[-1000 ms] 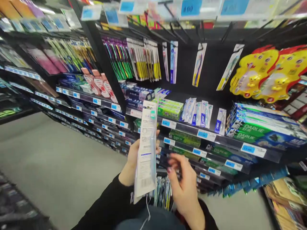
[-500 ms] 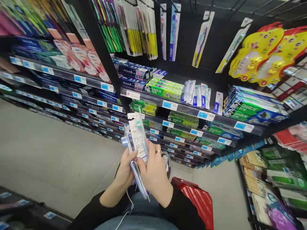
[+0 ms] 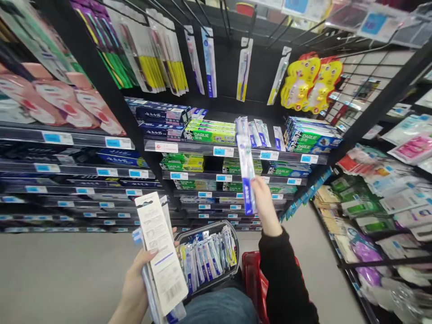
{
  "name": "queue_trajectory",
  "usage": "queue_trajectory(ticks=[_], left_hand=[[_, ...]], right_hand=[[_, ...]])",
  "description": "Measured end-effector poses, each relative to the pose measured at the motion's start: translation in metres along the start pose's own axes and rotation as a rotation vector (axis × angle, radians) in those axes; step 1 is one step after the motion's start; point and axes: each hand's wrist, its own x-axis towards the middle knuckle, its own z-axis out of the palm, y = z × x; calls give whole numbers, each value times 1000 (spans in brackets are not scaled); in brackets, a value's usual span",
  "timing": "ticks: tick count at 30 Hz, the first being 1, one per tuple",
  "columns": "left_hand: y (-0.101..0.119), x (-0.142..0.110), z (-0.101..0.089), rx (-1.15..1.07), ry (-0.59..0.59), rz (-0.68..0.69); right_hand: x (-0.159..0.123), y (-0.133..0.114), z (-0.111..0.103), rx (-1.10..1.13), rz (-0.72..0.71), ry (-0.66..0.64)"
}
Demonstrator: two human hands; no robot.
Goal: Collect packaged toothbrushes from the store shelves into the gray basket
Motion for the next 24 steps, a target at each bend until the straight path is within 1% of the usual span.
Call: queue_trajectory(ticks=[2, 4, 5, 7, 9, 11, 13, 16, 19, 22, 24], left_hand=[[1, 0, -9, 2, 12, -40], [1, 0, -15, 14, 4, -95], [0, 0, -18, 20, -1, -115], [-1, 1, -20, 24, -5, -125], [-1, 2, -20, 13, 9, -92], [0, 3, -17, 3, 33, -51], [1, 4, -12, -15, 61, -26], [2, 7, -2, -60, 102, 8], [-1, 10, 8, -82, 100, 43], [-4, 13, 20, -69, 87, 41], [-5, 14, 30, -67, 98, 53]], right_hand=[[35, -14, -16, -96, -152, 71], [69, -28, -26, -259, -274, 86], [86, -35, -29, -360, -312, 97], [120, -50, -32, -590, -315, 132], [153, -65, -30, -807, -254, 173], [182, -78, -24, -981, -206, 189], [204, -85, -14, -1105, -191, 186], [224, -85, 1, -1266, -194, 159], [232, -77, 12, -1402, -239, 137], [231, -74, 15, -1498, -308, 151], [217, -77, 15, -1517, -382, 197]])
